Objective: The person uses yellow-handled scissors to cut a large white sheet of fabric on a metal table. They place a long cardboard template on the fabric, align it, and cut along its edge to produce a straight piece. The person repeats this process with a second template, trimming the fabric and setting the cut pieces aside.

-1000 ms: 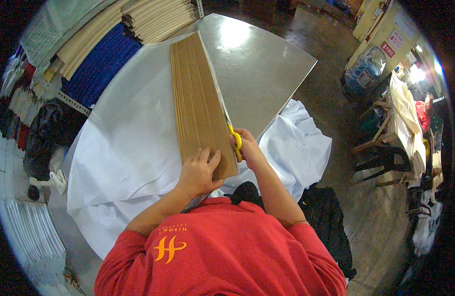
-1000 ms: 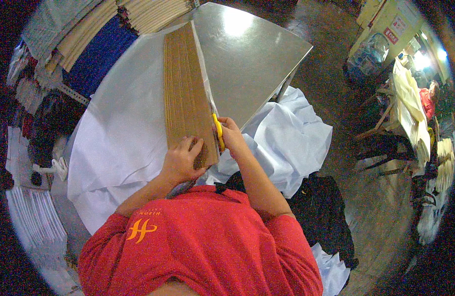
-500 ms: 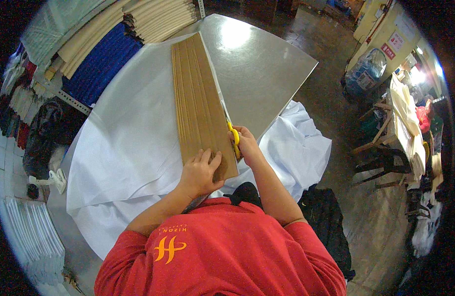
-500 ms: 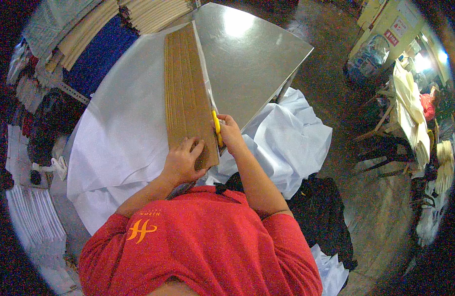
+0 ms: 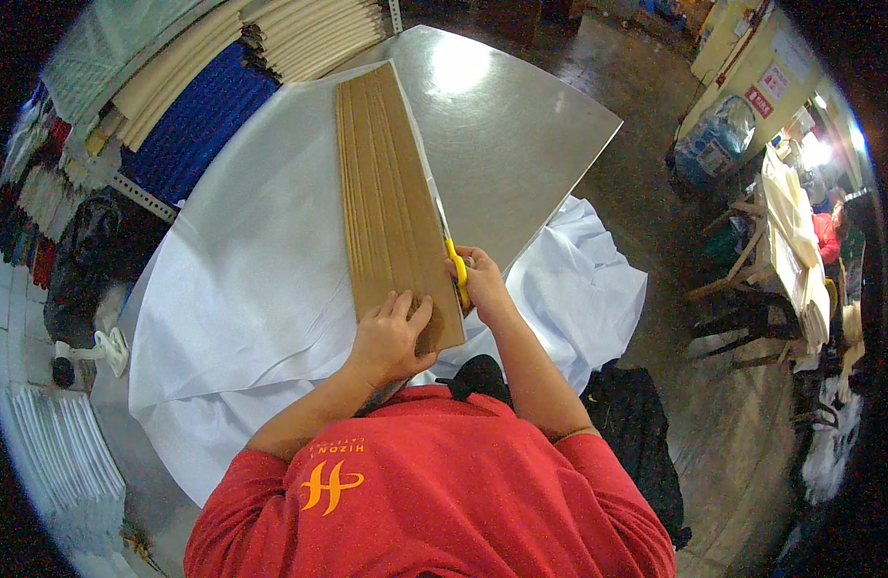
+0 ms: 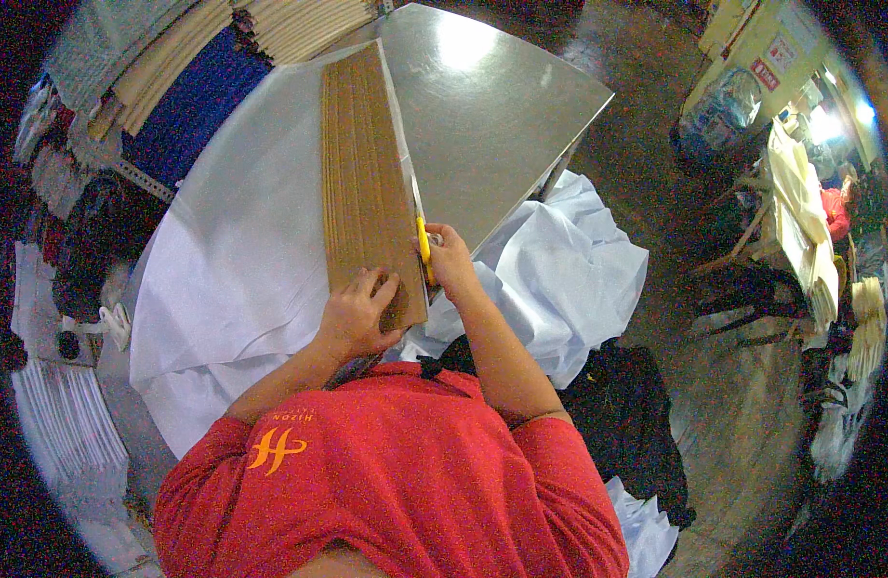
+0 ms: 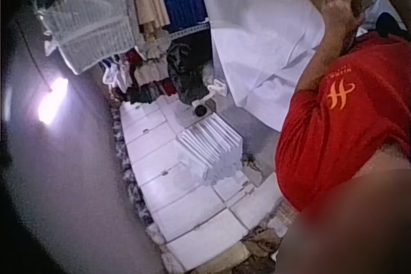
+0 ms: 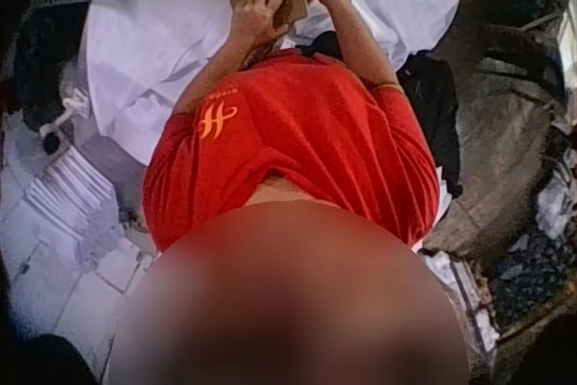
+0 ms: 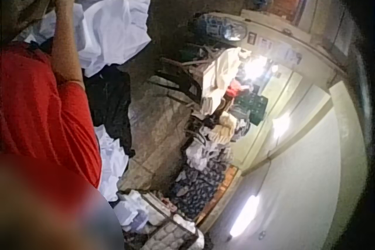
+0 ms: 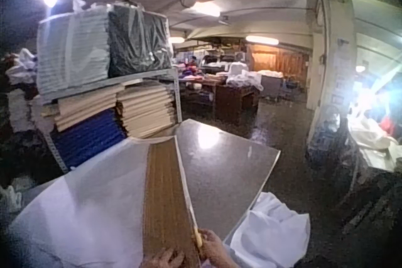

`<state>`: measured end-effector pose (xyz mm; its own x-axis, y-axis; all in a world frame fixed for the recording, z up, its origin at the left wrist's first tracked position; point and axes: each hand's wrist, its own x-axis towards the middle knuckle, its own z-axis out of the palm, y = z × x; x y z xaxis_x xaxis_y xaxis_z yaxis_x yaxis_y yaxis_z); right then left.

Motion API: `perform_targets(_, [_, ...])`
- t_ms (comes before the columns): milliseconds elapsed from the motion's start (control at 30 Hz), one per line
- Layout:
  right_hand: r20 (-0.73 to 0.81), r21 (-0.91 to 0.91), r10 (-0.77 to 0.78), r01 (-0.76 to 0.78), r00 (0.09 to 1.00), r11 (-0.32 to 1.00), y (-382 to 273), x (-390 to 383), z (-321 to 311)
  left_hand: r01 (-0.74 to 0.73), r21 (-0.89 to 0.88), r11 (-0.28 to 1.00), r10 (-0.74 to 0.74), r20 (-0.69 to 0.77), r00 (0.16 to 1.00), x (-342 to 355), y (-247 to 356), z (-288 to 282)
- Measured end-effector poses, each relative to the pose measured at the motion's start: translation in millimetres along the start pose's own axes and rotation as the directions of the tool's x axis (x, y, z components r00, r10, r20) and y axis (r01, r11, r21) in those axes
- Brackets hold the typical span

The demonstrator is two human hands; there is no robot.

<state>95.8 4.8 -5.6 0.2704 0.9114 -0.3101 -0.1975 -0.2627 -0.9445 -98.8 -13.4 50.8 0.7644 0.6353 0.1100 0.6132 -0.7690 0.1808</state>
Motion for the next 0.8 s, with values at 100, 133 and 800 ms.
perform_targets(100, [0.000,-0.006,-0.003,0.003,1.000,1.000,-1.5,-0.9,-0.2,0.004,-0.005,1.000,-0.004,0.009,1.000,-0.4,0.0,-1.3])
perform_targets(133, [0.000,-0.012,0.009,-0.009,1.000,1.000,-2.7,-1.4,-0.3,0.005,-0.006,1.000,-0.005,0.013,1.000,-0.6,0.0,-1.7])
perform_targets(800, [-0.018,0.110,-0.007,0.009,1.000,0.994,-14.2,23.2,8.7,-0.018,-0.015,1.000,0.018,-0.029,0.999,-2.2,-2.6,-0.6])
